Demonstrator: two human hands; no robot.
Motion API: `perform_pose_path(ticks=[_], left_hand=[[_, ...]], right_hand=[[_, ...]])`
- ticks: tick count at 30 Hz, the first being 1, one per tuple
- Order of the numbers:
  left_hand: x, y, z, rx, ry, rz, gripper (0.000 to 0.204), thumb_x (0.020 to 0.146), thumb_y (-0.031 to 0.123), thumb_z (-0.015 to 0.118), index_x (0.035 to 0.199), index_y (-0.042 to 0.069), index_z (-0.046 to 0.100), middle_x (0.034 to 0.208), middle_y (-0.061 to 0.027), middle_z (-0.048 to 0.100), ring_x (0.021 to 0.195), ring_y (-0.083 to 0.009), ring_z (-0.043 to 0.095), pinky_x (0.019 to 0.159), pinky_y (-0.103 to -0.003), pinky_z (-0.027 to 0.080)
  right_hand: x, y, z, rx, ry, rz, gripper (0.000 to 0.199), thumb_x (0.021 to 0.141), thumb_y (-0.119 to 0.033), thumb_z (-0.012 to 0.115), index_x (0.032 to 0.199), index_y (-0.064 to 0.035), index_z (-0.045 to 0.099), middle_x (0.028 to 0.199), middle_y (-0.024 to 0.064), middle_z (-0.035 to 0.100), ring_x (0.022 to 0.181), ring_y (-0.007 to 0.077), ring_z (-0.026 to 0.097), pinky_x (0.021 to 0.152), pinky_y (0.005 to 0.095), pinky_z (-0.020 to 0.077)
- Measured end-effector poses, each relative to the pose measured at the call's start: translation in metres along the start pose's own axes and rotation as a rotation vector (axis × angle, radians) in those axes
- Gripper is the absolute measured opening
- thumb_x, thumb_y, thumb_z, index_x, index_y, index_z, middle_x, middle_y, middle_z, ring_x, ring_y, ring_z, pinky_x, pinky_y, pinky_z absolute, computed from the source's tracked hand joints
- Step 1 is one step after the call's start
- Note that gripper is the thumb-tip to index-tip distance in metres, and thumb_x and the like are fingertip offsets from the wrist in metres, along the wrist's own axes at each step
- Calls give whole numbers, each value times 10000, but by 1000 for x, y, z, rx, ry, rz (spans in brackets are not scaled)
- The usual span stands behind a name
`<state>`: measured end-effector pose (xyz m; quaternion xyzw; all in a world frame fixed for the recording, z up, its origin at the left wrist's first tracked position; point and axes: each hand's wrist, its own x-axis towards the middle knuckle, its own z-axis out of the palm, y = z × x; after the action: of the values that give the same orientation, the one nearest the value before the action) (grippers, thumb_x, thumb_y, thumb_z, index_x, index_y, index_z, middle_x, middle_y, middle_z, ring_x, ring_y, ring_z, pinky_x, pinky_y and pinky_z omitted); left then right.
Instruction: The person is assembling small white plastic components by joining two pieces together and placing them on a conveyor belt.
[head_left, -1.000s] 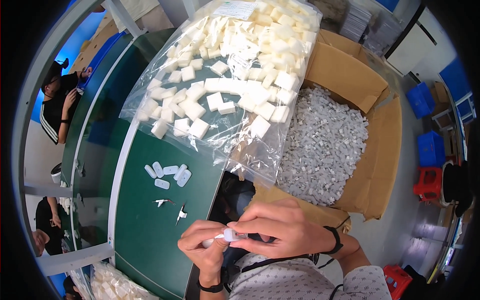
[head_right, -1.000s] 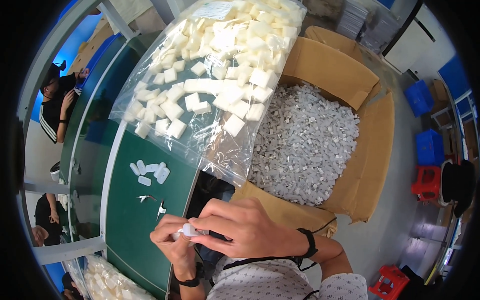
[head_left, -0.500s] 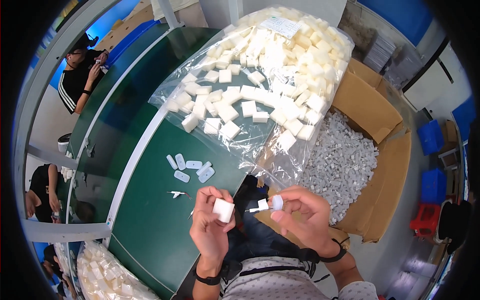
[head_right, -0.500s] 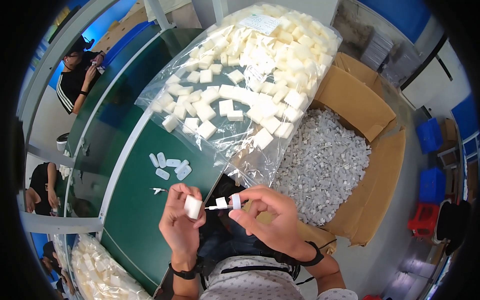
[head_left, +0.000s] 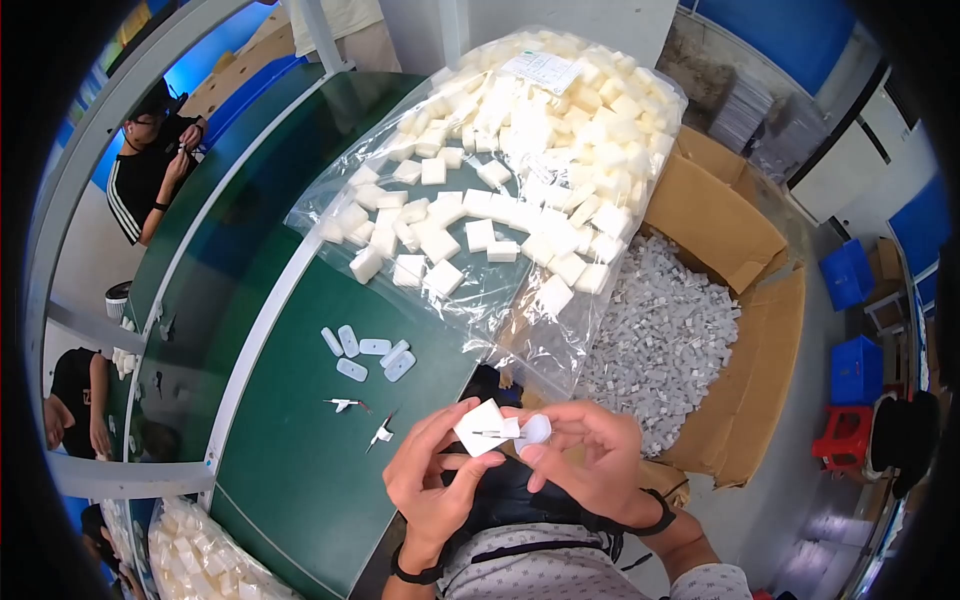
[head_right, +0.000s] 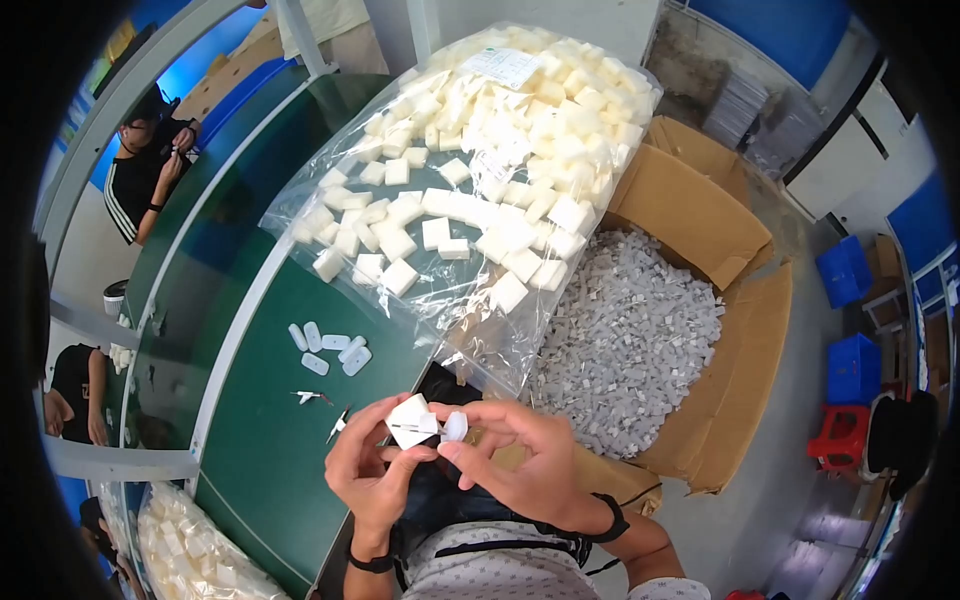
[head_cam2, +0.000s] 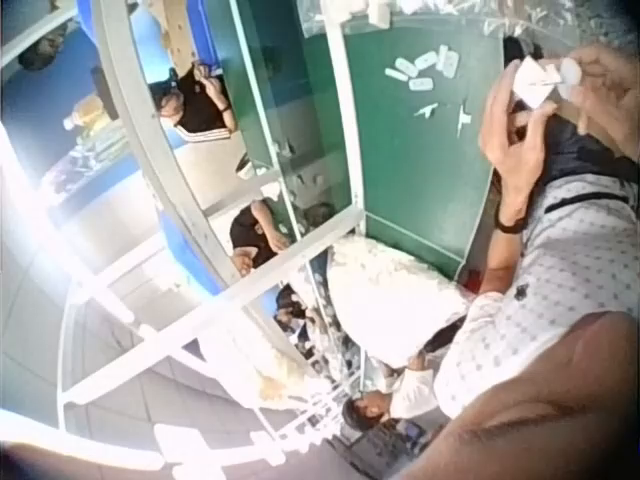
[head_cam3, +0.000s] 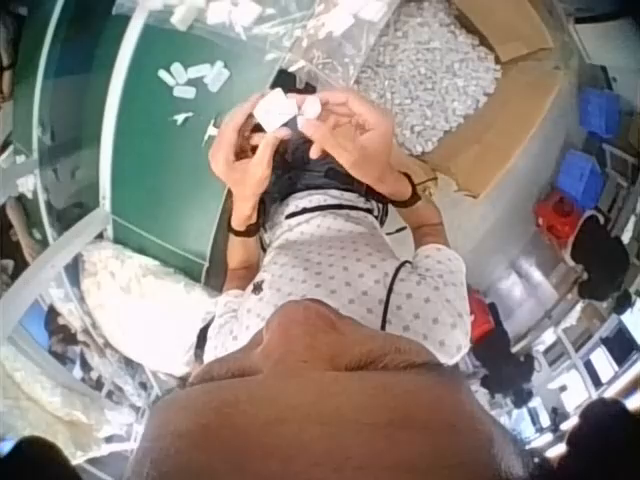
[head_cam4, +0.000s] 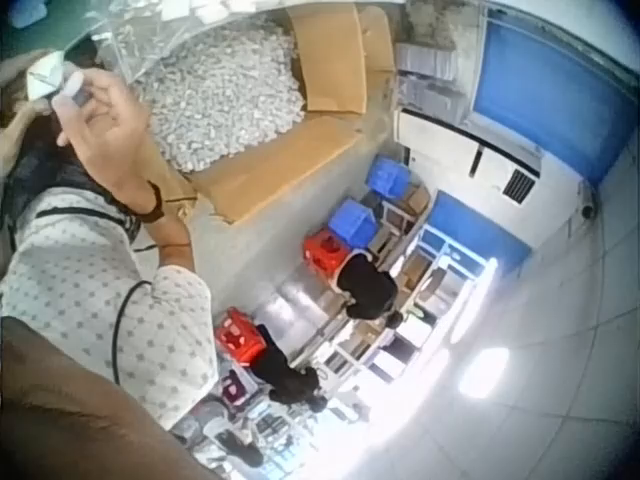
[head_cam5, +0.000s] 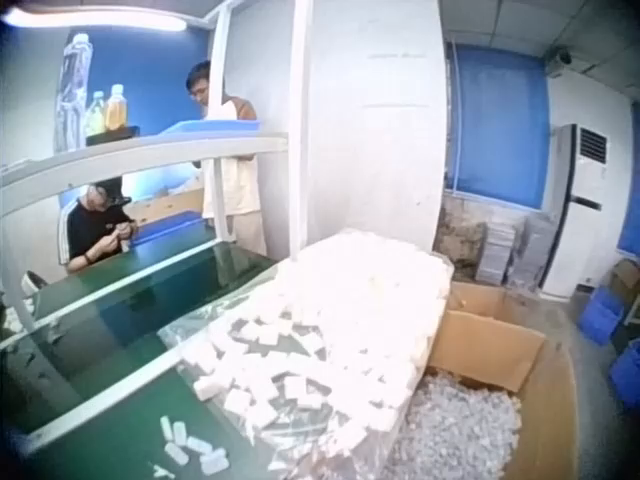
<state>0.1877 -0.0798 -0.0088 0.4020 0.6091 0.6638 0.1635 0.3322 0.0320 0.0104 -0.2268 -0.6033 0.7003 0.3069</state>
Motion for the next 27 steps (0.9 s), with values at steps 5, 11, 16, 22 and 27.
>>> perform_pose_path(ticks=[5,11,16,22,27], left_hand=[[3,2,1,216,-18,93,506,737,-107,783,1219,-76,632,1174,-223,661,1058,-268,683,734,-302,658],[7,3,3,297,5,124,521,699,-93,786,1200,-42,655,1171,-196,675,991,-224,693,684,-280,647],[4,0,6,304,6,110,511,698,-85,802,1188,-23,670,1168,-188,678,915,-209,715,625,-262,631],[-2,-1,3,447,39,345,494,679,-75,792,1155,-35,668,1123,-207,689,805,-162,695,542,-226,566],[-4,0,8,382,86,309,493,721,-77,799,1191,-20,662,1179,-208,672,841,-186,715,536,-239,584]], right_hand=[[0,-4,3,-255,-39,-183,275,837,42,742,1089,82,639,1160,251,712,697,152,746,613,234,561],[-2,-8,11,-332,-59,-291,280,823,21,772,1078,61,662,1076,241,737,811,182,769,698,237,574],[-5,8,8,-189,-100,-301,330,844,-15,779,1147,21,654,1173,163,731,727,124,743,674,226,546],[-2,9,8,81,113,33,242,868,-27,776,1066,39,653,979,71,674,693,72,657,682,218,504],[-3,16,9,-18,79,-53,255,852,-20,790,1057,52,655,1013,103,675,680,74,655,654,217,497]])
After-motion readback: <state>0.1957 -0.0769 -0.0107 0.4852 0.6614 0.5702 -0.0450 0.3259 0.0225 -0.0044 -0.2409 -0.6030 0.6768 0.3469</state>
